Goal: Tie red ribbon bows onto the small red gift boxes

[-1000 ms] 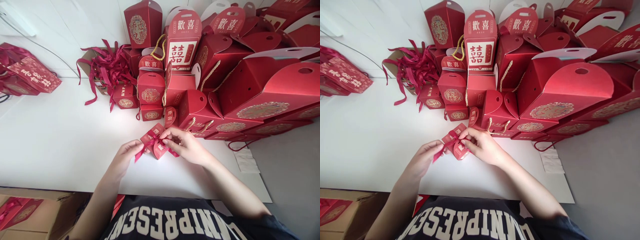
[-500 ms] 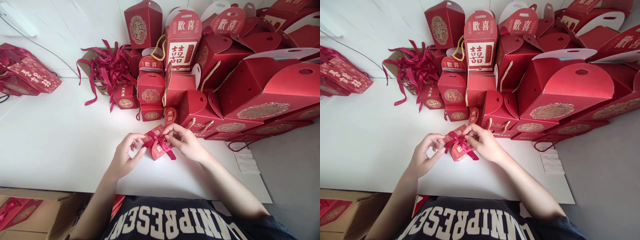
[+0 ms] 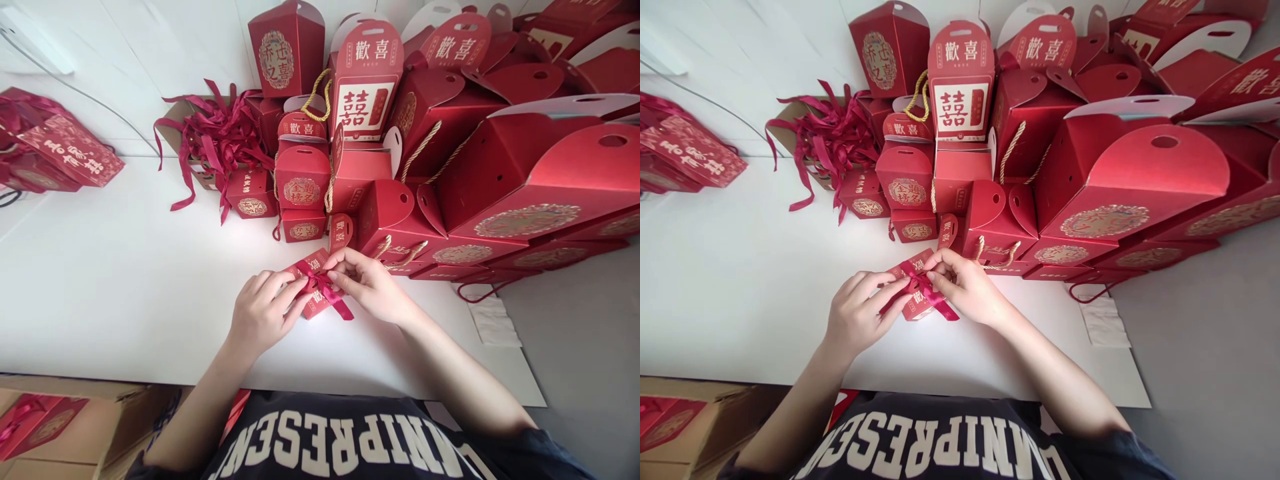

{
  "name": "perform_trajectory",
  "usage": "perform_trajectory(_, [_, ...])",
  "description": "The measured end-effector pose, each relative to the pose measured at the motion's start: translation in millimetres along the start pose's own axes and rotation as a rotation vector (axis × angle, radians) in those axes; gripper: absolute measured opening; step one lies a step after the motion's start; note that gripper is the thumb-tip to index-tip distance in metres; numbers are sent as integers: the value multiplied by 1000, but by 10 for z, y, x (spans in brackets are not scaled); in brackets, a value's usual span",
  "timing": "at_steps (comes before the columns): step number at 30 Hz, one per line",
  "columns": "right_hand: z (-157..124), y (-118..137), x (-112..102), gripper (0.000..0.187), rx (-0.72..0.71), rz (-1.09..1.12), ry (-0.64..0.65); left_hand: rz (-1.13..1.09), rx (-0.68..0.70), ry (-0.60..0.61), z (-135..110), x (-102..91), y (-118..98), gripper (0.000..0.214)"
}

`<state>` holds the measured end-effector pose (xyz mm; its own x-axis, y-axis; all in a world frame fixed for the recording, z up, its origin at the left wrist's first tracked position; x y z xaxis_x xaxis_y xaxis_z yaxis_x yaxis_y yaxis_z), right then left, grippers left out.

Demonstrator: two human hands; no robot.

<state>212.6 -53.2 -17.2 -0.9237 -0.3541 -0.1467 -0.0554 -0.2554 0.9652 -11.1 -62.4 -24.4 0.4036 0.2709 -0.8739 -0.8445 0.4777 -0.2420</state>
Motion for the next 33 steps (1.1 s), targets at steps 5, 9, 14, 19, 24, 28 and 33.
perform_trajectory(5, [-1,8,7,18,5,45,-6,-51,-101,60,112,-130,-158,18])
perform_trajectory(9, [-1,12,10,20,23,74,-12,-13,-542,179,132,-266,-117,39])
perform_trajectory(14, [-1,0,16,17,16,58,4,-476,-828,573,91,-164,52,52])
perform_trajectory(19, [-3,-16,11,16,8,63,0,-980,-819,672,97,14,173,37])
perform_trajectory(24, [8,-34,21,14,9,140,-21,-997,-699,644,108,38,303,30])
perform_trajectory(28, [20,-81,48,14,-7,254,-57,-946,-627,588,86,80,412,30])
perform_trajectory(33, [50,-106,58,14,-64,223,-123,-858,-560,488,75,123,414,32])
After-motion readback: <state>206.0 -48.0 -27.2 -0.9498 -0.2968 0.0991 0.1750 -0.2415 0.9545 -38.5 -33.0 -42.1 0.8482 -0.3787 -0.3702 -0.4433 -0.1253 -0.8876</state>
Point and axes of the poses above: each hand's wrist, its own z-axis towards the middle knuckle, its own x-axis out of the palm, y = z × x, the point moved 1 cm from there along z, towards the middle knuckle, and after that the axes turned 13 degrees about -x, right-handed, at the moved point
